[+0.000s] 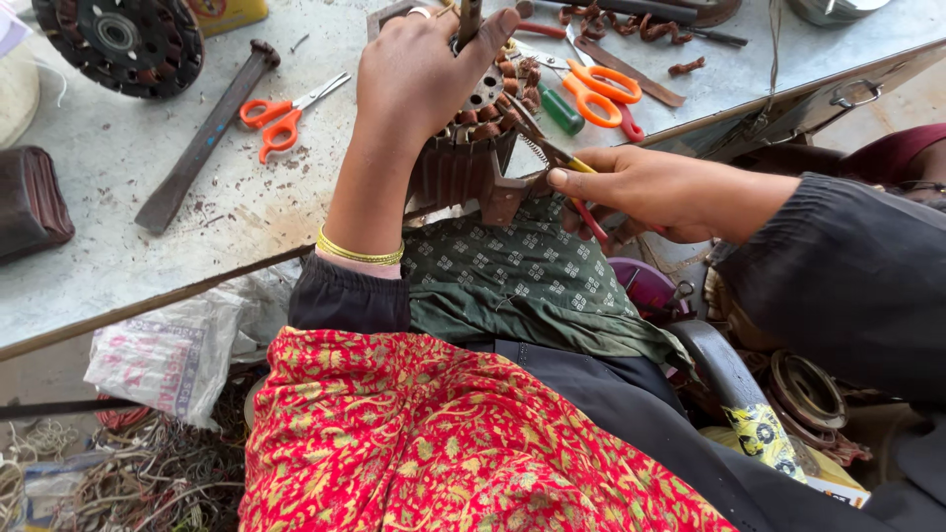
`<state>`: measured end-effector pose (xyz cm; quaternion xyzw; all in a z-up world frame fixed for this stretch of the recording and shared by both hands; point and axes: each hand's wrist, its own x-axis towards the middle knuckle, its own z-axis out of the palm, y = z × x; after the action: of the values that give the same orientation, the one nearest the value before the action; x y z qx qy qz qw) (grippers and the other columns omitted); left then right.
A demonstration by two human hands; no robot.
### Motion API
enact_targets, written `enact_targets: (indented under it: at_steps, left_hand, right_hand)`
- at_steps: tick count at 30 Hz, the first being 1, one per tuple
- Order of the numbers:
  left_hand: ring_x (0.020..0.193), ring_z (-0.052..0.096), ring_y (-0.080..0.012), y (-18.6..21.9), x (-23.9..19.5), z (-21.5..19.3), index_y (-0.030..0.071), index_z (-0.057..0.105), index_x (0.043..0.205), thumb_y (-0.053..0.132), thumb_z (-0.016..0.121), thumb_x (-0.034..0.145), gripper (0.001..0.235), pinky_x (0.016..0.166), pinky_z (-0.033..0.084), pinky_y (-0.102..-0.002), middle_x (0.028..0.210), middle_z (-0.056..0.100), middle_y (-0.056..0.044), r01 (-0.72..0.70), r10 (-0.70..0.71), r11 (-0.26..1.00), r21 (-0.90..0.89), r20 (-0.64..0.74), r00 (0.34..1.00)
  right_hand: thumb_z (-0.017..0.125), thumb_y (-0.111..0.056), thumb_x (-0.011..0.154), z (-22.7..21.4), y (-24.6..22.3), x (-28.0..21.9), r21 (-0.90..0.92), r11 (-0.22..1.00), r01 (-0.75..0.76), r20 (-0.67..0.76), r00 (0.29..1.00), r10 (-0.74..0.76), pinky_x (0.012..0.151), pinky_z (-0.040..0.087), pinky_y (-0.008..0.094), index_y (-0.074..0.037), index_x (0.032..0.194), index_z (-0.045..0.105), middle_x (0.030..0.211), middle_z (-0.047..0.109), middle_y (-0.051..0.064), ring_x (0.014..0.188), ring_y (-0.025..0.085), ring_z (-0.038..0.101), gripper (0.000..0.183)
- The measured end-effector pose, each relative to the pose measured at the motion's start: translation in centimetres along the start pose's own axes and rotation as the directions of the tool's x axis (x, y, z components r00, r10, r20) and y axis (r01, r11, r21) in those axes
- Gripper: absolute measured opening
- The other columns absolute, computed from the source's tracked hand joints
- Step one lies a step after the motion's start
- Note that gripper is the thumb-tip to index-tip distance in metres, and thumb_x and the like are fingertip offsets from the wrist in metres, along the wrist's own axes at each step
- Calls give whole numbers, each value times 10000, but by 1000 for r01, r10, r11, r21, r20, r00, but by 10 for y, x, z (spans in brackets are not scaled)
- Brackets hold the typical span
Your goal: The person uses a flat metal tool to scrape and clean the copper windings of a motor stator. They then use pliers and scissors to pull and trim wires from the stator slots. The work is performed at a cluttered workbench with various tools visible.
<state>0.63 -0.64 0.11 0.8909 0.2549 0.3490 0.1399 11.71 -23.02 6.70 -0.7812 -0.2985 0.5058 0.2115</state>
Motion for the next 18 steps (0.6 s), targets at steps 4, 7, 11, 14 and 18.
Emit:
enact_targets:
  at_steps: [4, 7, 11, 14, 18]
  left_hand:
    - [929, 711, -337, 1, 2, 1, 112, 800, 1025, 863, 292, 931, 912, 797, 553, -483, 847, 731, -174, 30, -33, 998, 49, 61, 998]
    - [919, 716, -310, 1, 3, 2, 101, 787, 1039, 873, 274, 914, 935, 797, 560, -457, 823, 726, -168, 67, -75, 995, 76, 102, 992]
    - [913, 712, -326, -2, 2, 5, 99, 797, 1038, 871, 281, 934, 933, 787, 553, -465, 824, 726, -172, 13, -14, 998, 62, 31, 999]
    - [910, 711, -338, -3, 2, 7, 101, 800, 1039, 870, 286, 941, 930, 783, 551, -474, 829, 725, -180, -8, 8, 999, 48, -5, 1000]
    - [922, 707, -339, -1, 1, 5, 114, 803, 1015, 861, 281, 922, 916, 806, 548, -483, 819, 728, -166, 20, -21, 999, 25, 39, 999]
  right_hand:
    - [546, -527, 964, -1, 3, 4, -52, 999, -8, -36, 999, 6, 674, 523, 333, -202, 1158, 635, 954, 682, -49, 826, 82, 611, 389]
    - [543, -478, 968, -2, 9, 8, 8, 995, 100, 21, 995, -100, 642, 542, 317, -107, 1113, 619, 902, 661, 27, 798, 97, 638, 406]
    - [582, -460, 993, 0, 18, 10, -3, 980, 197, -7, 980, -197, 530, 478, 320, -41, 988, 605, 770, 621, 68, 619, 143, 580, 420]
    - [593, -436, 982, 4, 19, 12, -84, 973, 214, -59, 974, -219, 494, 477, 317, -8, 865, 638, 683, 685, 80, 525, 150, 569, 447]
    - [610, -392, 962, 4, 20, 14, -117, 971, 210, -68, 973, -219, 492, 499, 309, -13, 810, 659, 629, 676, 51, 510, 138, 595, 411]
